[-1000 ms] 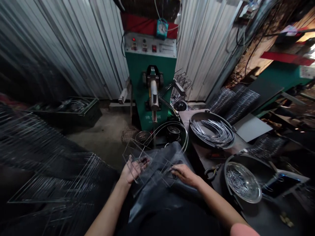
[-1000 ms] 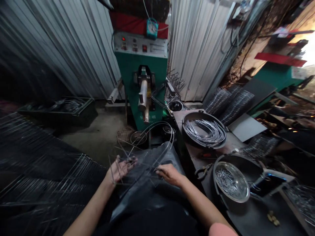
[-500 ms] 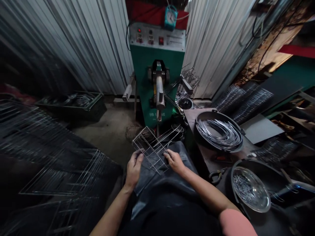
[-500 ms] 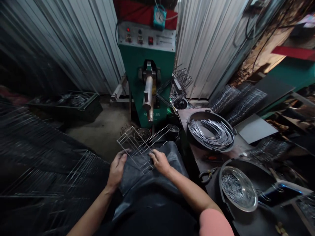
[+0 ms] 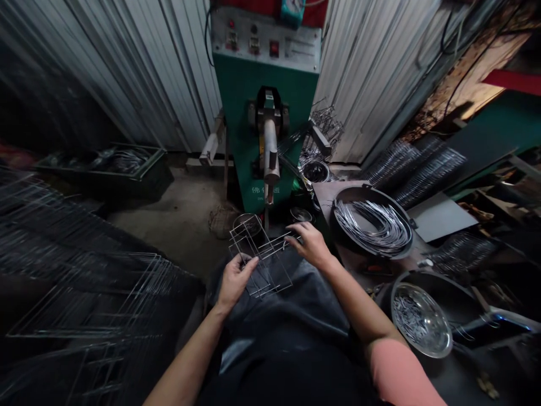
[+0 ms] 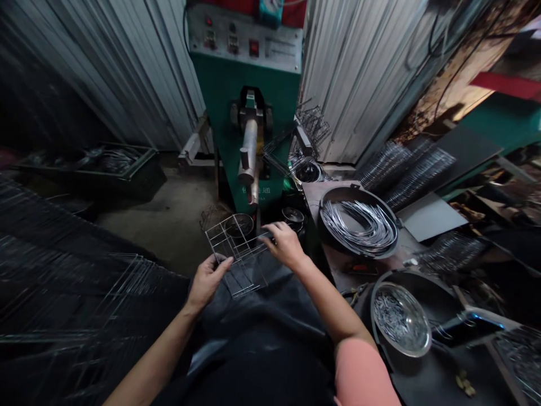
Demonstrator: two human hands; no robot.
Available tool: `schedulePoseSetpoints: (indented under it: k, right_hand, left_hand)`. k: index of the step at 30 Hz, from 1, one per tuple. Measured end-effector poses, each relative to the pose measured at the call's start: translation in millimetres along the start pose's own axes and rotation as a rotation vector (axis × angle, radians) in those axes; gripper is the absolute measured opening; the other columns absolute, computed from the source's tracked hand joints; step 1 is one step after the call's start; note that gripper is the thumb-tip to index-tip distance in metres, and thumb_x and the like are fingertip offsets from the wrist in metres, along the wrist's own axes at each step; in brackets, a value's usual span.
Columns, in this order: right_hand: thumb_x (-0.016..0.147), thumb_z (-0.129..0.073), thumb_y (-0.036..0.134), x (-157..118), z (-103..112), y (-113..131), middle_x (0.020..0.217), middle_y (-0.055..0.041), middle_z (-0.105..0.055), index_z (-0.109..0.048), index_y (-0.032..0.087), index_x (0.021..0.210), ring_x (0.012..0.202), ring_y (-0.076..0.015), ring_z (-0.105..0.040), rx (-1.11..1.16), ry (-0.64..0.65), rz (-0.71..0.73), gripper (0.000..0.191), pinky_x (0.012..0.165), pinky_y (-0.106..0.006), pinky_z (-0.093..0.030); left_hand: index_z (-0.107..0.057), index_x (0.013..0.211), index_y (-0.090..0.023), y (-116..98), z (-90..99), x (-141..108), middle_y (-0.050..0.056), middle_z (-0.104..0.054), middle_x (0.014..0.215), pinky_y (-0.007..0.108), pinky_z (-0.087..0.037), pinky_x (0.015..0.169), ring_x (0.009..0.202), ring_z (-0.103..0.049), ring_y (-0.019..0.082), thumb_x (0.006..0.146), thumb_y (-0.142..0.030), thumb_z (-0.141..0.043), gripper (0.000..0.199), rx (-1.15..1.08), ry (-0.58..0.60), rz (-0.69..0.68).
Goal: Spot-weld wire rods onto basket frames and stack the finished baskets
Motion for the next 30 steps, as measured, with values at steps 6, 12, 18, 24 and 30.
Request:
schedulePoseSetpoints:
  k: [6, 12, 18, 24, 30]
  right_hand:
    - [0.085, -0.056, 0.022, 17, -48, 6, 0.089, -0.0065, -0.062, -0.065, 0.018, 0.096, 0.084, -0.0166, -0.057, 0.028, 0.359, 0.233, 0.014, 0.075, -0.027, -0.045]
    - [0.087, -0.052, 0.022, 23, -45, -5, 0.084, -0.0059, -0.061, -0.066, 0.018, 0.092, 0.081, -0.0158, -0.055, 0.106, 0.321, 0.234, 0.015, 0.074, -0.026, -0.043]
    - [0.084, -0.058, 0.036, 50, -26, -31, 0.080, -0.0037, -0.064, -0.068, 0.021, 0.085, 0.080, -0.0168, -0.055, 0.198, 0.258, 0.159, 0.019, 0.075, -0.029, -0.042]
    - [0.080, -0.058, 0.048, 82, -24, -62, 0.068, -0.0027, -0.061, -0.067, 0.018, 0.071, 0.070, -0.0146, -0.052, 0.171, 0.198, 0.070, 0.033, 0.065, -0.026, -0.038]
    - [0.078, -0.059, 0.051, 104, -26, -84, 0.066, -0.0023, -0.060, -0.066, 0.018, 0.068, 0.068, -0.0140, -0.050, 0.166, 0.211, 0.065, 0.036, 0.063, -0.025, -0.036]
  left_hand:
    - [-0.058, 0.079, -0.017, -1, 3.5, 0, 0.000, -0.059, 0.071, 0.025, -0.041, 0.063, 0.068, -0.052, 0.014, 0.075, -0.042, -0.058, 0.025, 0.017, -0.021, -0.007]
    - [-0.055, 0.070, -0.017, -4, 8.2, 2, -0.003, -0.052, 0.059, 0.024, -0.038, 0.056, 0.057, -0.046, 0.012, 0.072, -0.042, -0.060, 0.025, 0.005, 0.011, 0.050]
    - [-0.056, 0.068, -0.017, -13, 1.4, 30, -0.002, -0.053, 0.061, 0.024, -0.037, 0.058, 0.060, -0.047, 0.012, 0.067, -0.040, -0.066, 0.025, -0.097, 0.033, 0.059]
    - [-0.054, 0.064, -0.017, -15, -12.0, 73, -0.004, -0.052, 0.058, 0.023, -0.036, 0.057, 0.056, -0.045, 0.011, 0.064, -0.038, -0.068, 0.025, -0.204, 0.058, 0.032]
    - [-0.054, 0.064, -0.017, -11, -23.8, 99, -0.004, -0.051, 0.059, 0.023, -0.036, 0.056, 0.058, -0.045, 0.010, 0.065, -0.038, -0.067, 0.025, -0.241, 0.081, 0.027]
Point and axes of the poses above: each hand's wrist, its own x-axis towards the middle knuckle, its own z-axis out of the back of the hand, y = z × x, the point moved 8 cm from there along x, towards the middle knuckle
